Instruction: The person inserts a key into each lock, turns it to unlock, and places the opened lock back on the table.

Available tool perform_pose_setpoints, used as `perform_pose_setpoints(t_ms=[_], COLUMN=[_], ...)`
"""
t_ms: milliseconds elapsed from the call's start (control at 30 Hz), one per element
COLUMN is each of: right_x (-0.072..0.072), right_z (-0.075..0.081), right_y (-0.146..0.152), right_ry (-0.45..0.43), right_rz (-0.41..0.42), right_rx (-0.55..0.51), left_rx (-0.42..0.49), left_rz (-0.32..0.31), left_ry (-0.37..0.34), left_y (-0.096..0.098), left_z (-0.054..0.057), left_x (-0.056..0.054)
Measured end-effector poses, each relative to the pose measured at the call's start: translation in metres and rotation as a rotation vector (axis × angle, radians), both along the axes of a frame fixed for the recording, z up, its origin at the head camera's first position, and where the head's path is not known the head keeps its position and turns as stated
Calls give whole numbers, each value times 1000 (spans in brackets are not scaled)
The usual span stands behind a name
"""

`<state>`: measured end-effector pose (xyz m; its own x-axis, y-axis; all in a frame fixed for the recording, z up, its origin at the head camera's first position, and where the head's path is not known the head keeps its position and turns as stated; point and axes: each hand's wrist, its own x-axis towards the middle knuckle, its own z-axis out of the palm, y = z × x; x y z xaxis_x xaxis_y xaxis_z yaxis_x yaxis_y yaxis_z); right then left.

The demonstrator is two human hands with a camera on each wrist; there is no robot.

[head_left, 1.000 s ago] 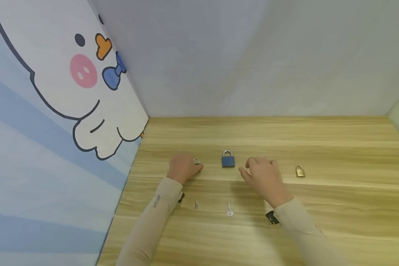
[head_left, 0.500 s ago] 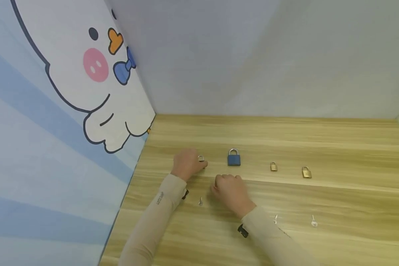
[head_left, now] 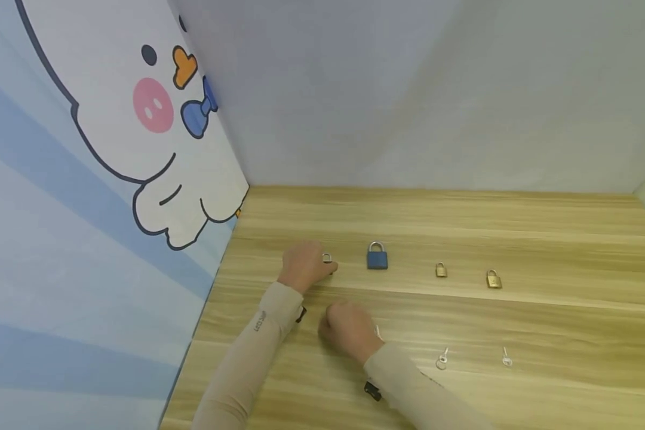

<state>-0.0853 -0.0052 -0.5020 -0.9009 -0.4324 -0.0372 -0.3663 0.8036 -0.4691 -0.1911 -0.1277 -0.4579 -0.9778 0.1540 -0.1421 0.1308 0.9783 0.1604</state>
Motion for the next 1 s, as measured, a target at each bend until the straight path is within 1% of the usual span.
perform_pose_setpoints(t_ms=[333, 600, 800, 867, 933, 1000], right_x=[1, 4, 9, 9, 7, 5], right_z=[-2, -2, -5, -6, -7, -7], right_y=[-8, -11, -10, -9, -8, -6], right_ry=[-1, 0, -32, -46, -78, -135], right_rz=[-17, -28, -71, -74, -71, -68], right_rx=[14, 34, -10, -28, -59, -112], left_rx=[-31, -15, -31, -31, -30, -25], left_rz=[2, 1, -21, -24, -22, -21], left_ry=[-6, -5, 0, 0, -3, -9], left_y=[-1, -2, -1, -1, -1, -1], left_z=[-4, -5, -5, -4, -3, -3], left_x=[1, 2, 0, 0, 0, 0])
